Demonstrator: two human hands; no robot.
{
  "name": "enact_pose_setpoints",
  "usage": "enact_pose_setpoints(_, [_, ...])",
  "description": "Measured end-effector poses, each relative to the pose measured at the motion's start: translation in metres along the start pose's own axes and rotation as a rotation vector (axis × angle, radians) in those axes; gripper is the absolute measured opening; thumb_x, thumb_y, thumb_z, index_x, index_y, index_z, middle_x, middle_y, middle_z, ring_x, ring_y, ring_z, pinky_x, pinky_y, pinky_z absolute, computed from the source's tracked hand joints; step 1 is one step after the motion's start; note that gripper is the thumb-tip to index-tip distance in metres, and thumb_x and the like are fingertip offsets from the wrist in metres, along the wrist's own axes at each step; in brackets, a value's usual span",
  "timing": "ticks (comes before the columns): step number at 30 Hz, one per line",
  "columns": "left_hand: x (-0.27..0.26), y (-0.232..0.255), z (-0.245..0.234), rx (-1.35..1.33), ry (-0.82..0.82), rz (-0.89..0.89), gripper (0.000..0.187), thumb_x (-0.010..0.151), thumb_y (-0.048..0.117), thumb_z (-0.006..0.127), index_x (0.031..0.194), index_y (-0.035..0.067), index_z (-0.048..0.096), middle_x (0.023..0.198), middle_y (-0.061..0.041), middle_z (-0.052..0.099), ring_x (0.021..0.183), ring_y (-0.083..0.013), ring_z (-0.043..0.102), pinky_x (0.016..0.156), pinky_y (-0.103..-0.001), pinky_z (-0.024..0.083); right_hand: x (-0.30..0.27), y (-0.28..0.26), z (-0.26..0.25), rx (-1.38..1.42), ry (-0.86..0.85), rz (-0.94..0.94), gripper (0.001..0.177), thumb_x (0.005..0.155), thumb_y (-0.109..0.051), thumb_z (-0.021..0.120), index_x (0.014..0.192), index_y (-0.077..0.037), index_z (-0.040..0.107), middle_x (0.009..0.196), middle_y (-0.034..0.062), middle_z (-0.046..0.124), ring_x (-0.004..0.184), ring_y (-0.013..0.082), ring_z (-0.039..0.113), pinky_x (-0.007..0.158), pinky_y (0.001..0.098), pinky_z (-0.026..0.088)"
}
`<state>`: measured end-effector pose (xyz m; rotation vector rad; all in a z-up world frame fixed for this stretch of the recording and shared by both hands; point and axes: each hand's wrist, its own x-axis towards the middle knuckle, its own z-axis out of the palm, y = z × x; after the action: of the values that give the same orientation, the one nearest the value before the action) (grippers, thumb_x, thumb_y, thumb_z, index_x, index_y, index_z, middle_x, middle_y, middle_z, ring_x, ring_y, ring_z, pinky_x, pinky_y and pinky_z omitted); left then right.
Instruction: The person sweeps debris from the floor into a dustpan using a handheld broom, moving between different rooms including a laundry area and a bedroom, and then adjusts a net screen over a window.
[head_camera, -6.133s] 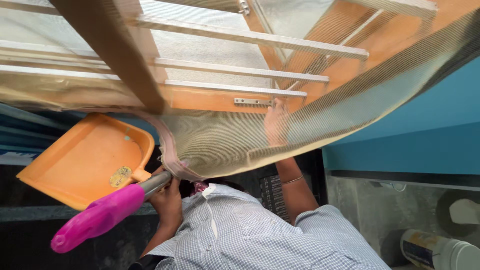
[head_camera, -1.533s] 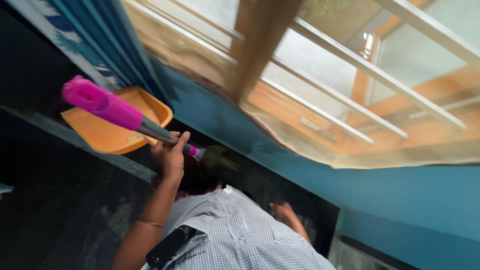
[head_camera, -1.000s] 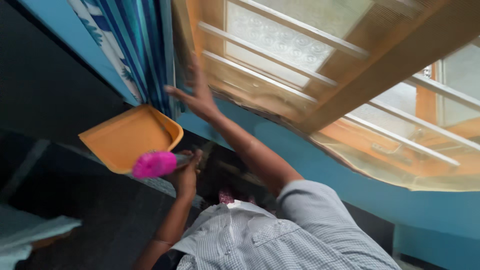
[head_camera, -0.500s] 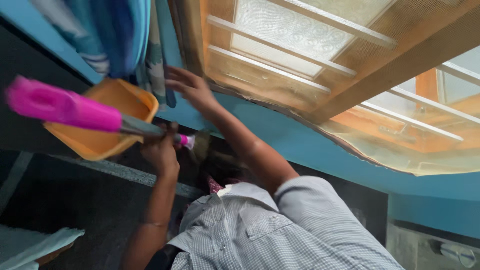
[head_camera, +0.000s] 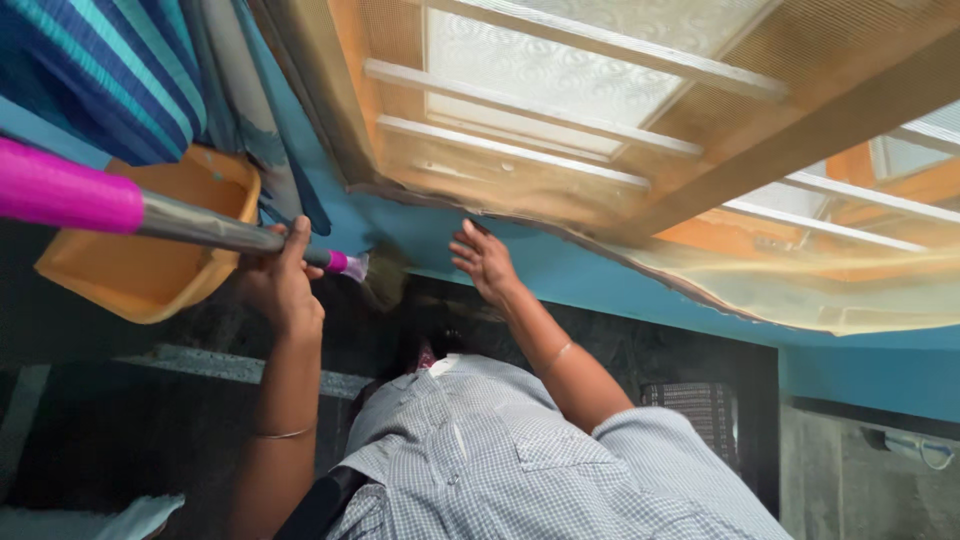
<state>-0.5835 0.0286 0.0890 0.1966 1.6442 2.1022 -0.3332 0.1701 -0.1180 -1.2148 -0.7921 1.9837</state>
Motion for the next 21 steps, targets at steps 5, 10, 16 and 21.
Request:
enact_pose_setpoints(5, [-0.005, -0.005, -0.002, 0.042, -0.04, 0.021, 0.035, 0.082, 0.008, 0.09, 0.105, 0.001, 0.065, 0.093, -0.006, 0.068, 0.06, -0.008, 0.058, 0.043, -0.021, 0.049, 0.058, 0.005, 0.068, 0.141, -0.267, 0.25, 0.098, 0.082, -0.053, 0.077, 0.157, -0.007, 0.034, 0.164, 0.0199, 0.033, 0.142, 0.0332, 0.042, 0.116, 0.0529, 0.032])
enact_pose_setpoints(10, [-0.001, -0.008, -0.002, 0.044, -0.024, -0.001, 0.036, 0.08, 0.011, 0.09, 0.104, 0.003, 0.064, 0.093, -0.006, 0.067, 0.057, -0.0082, 0.057, 0.042, -0.021, 0.048, 0.115, 0.049, 0.115, 0.198, -0.205, 0.237, 0.074, 0.094, -0.05, 0.079, 0.139, 0.001, 0.051, 0.133, 0.0183, 0.052, 0.109, 0.028, 0.049, 0.097, 0.0508, 0.042])
enact_pose_setpoints(16, [0.005, -0.013, -0.025, 0.031, -0.101, -0.04, 0.041, 0.076, 0.012, 0.091, 0.105, 0.005, 0.062, 0.095, -0.002, 0.066, 0.061, -0.0077, 0.059, 0.041, -0.021, 0.046, 0.112, 0.068, 0.136, 0.361, 0.079, 0.115, 0.029, 0.091, -0.032, 0.069, 0.108, -0.009, 0.067, 0.101, 0.0062, 0.068, 0.093, 0.0223, 0.067, 0.076, 0.0406, 0.052])
enact_pose_setpoints(21, [0.016, -0.022, -0.055, 0.023, -0.246, -0.104, 0.035, 0.083, 0.013, 0.088, 0.106, 0.006, 0.063, 0.093, 0.0, 0.063, 0.065, -0.006, 0.058, 0.045, -0.02, 0.044, 0.03, 0.046, 0.133, 0.722, 0.07, -0.096, 0.024, 0.086, -0.009, 0.058, 0.109, -0.001, 0.062, 0.102, 0.0141, 0.07, 0.093, 0.029, 0.07, 0.086, 0.0415, 0.06])
